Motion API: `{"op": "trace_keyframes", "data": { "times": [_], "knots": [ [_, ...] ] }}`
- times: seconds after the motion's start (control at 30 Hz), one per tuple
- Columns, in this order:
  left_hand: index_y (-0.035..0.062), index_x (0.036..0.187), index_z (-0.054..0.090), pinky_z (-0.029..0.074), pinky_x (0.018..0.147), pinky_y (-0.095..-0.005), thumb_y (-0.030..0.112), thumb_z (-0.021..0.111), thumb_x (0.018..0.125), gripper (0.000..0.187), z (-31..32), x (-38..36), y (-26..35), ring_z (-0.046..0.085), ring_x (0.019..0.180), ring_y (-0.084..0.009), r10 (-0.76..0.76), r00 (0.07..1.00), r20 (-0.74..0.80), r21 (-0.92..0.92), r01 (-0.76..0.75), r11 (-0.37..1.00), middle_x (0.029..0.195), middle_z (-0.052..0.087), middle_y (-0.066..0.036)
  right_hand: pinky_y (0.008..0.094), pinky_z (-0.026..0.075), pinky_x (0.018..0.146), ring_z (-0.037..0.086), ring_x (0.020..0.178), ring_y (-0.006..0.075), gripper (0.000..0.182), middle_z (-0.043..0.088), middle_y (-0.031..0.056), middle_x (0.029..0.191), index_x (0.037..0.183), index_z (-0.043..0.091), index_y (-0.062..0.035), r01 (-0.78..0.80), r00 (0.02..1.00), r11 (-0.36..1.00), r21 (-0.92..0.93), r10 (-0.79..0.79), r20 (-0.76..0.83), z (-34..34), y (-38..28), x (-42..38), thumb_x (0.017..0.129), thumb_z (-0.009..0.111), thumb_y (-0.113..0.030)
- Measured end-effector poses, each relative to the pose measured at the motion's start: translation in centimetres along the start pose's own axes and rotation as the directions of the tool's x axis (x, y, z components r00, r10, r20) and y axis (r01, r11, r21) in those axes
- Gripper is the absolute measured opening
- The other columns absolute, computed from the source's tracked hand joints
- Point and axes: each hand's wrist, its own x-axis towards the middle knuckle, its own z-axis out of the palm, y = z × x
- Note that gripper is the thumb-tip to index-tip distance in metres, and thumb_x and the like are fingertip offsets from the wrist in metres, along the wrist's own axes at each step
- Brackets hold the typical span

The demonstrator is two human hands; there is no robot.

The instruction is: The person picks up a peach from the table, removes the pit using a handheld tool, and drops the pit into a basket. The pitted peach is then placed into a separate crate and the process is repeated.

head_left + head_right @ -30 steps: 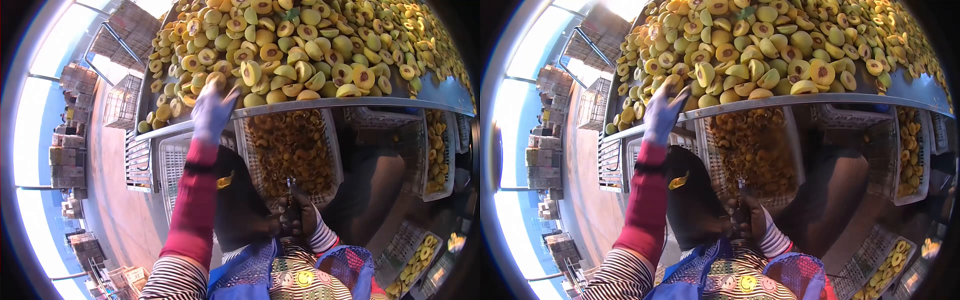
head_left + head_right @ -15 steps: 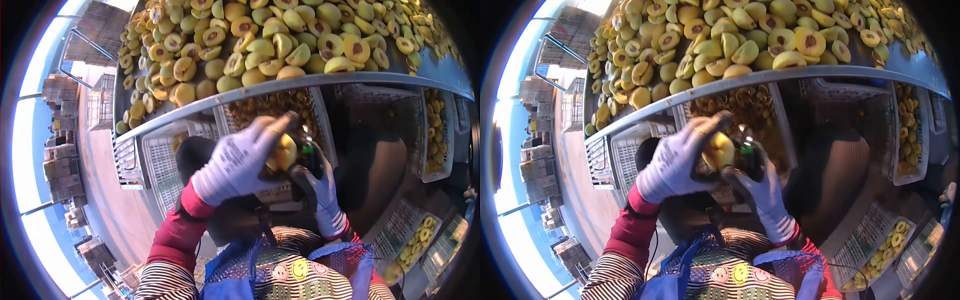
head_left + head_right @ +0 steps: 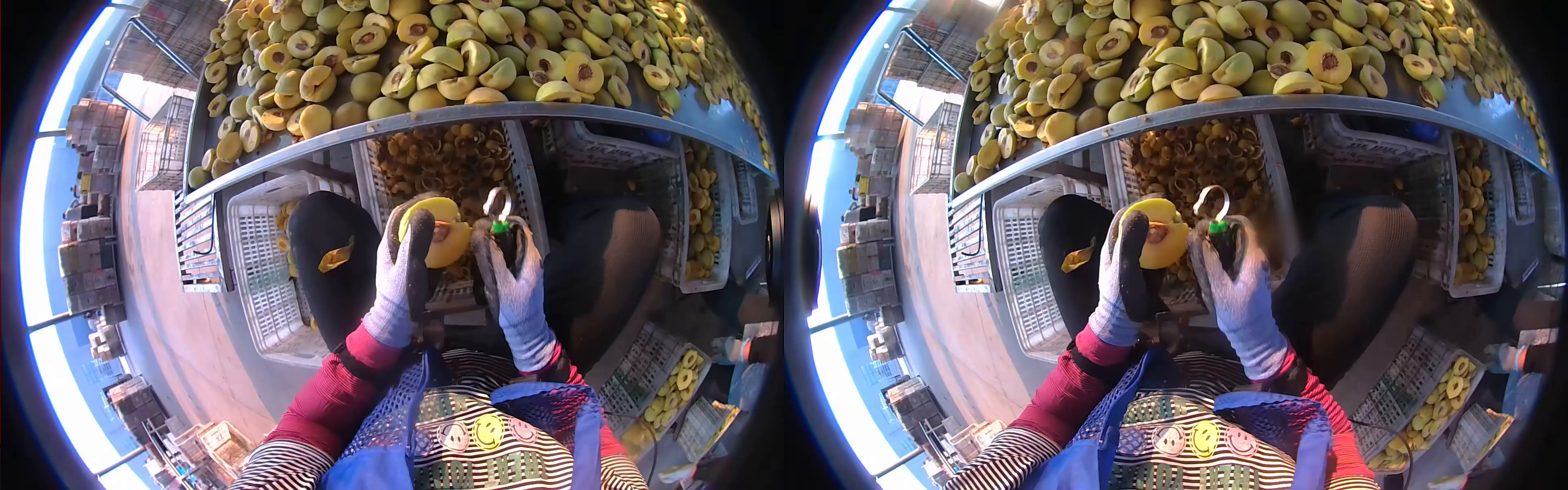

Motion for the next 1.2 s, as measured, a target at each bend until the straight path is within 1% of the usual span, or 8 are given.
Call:
{"op": "trace_keyframes", "data": {
  "times": [0.13, 0.37, 0.47, 0.77, 0.97, 1.03, 1.1, 1.2],
  "knots": [
    [0.0004, 0.119, 0.052, 0.046, 0.088, -0.0294, 0.029, 0.055, 0.094, 0.039, -0.3, -0.3, -0.5, 0.056, 0.099, -0.0155, 0.125, 0.991, 0.050, 0.130, -0.131, 0.983, 0.108, 0.059, -0.010, 0.0399, 0.046, 0.057, 0.061, 0.067, 0.0365, 0.016, 0.058, 0.0231, 0.074, 0.099, 0.053, 0.0024, 0.075, 0.967, 0.975, -0.207, -0.021, 0.254, -0.2, -1.0, -2.1, 0.091, 0.054, -0.012],
    [0.0007, 0.120, 0.050, 0.045, 0.090, -0.0291, 0.024, 0.057, 0.092, 0.037, 0.8, -1.8, -0.7, 0.054, 0.102, -0.0159, 0.245, 0.969, 0.018, 0.214, -0.243, 0.946, 0.112, 0.056, -0.010, 0.0392, 0.046, 0.059, 0.062, 0.069, 0.0364, 0.023, 0.060, 0.0238, 0.077, 0.105, 0.052, 0.0044, 0.120, 0.980, 0.979, -0.163, -0.090, 0.179, 0.4, -0.2, -3.5, 0.093, 0.052, -0.015],
    [0.0011, 0.120, 0.049, 0.045, 0.090, -0.0289, 0.016, 0.058, 0.091, 0.034, 1.1, -2.0, -1.1, 0.055, 0.101, -0.0163, 0.338, 0.939, 0.058, 0.198, -0.343, 0.918, 0.114, 0.054, -0.011, 0.0378, 0.047, 0.059, 0.063, 0.069, 0.0346, 0.025, 0.060, 0.0227, 0.077, 0.109, 0.051, 0.0060, -0.102, 0.970, 0.992, 0.070, 0.083, 0.229, 0.3, -0.4, -3.6, 0.093, 0.050, -0.014],
    [0.0007, 0.118, 0.050, 0.047, 0.087, -0.0286, 0.015, 0.059, 0.090, 0.033, 1.2, -2.0, -0.8, 0.057, 0.097, -0.0159, 0.298, 0.950, 0.091, 0.244, -0.312, 0.918, 0.107, 0.057, -0.010, 0.0353, 0.048, 0.066, 0.063, 0.075, 0.0311, 0.030, 0.062, 0.0203, 0.085, 0.115, 0.050, 0.0061, 0.123, 0.970, 0.992, -0.039, -0.112, 0.214, -0.1, 1.3, -4.1, 0.094, 0.047, -0.014],
    [0.0006, 0.116, 0.052, 0.047, 0.084, -0.0281, 0.020, 0.061, 0.088, 0.036, -0.3, -0.7, -0.6, 0.057, 0.093, -0.0129, 0.084, 0.960, 0.268, 0.228, -0.148, 0.962, 0.102, 0.059, -0.007, 0.0278, 0.047, 0.079, 0.058, 0.093, 0.0149, 0.032, 0.059, 0.0101, 0.104, 0.119, 0.049, 0.0034, -0.172, 0.920, 0.973, 0.155, 0.102, 0.378, -0.9, 2.8, -5.2, 0.098, 0.046, -0.021],
    [0.0008, 0.115, 0.053, 0.046, 0.083, -0.0276, 0.023, 0.061, 0.089, 0.036, -0.6, 0.1, -0.2, 0.057, 0.092, -0.0121, 0.097, 0.955, 0.281, 0.255, -0.172, 0.952, 0.104, 0.059, -0.007, 0.0234, 0.046, 0.068, 0.057, 0.078, 0.0083, 0.030, 0.061, 0.0034, 0.090, 0.111, 0.054, 0.0000, -0.510, 0.798, 0.820, 0.258, 0.340, 0.497, -1.0, 2.3, -4.4, 0.098, 0.049, -0.026],
    [0.0010, 0.114, 0.054, 0.046, 0.084, -0.0274, 0.023, 0.061, 0.089, 0.034, -0.5, 0.6, 2.0, 0.056, 0.093, -0.0119, -0.226, 0.918, 0.326, 0.130, 0.194, 0.972, 0.105, 0.059, -0.007, 0.0229, 0.045, 0.065, 0.056, 0.074, 0.0075, 0.030, 0.061, 0.0010, 0.085, 0.109, 0.055, -0.0011, -0.551, 0.784, 0.783, 0.289, 0.365, 0.503, -0.9, 2.5, -4.0, 0.097, 0.050, -0.029],
    [0.0010, 0.110, 0.056, 0.047, 0.081, -0.0257, 0.025, 0.063, 0.088, 0.033, -0.8, 1.4, 2.3, 0.057, 0.090, -0.0105, -0.226, 0.916, 0.330, 0.263, 0.141, 0.954, 0.100, 0.061, -0.005, 0.0211, 0.043, 0.060, 0.053, 0.069, 0.0051, 0.030, 0.059, -0.0005, 0.078, 0.103, 0.057, -0.0021, -0.692, 0.704, 0.604, 0.395, 0.446, 0.552, -0.4, 0.7, -3.4, 0.097, 0.050, -0.030]
  ]
}}
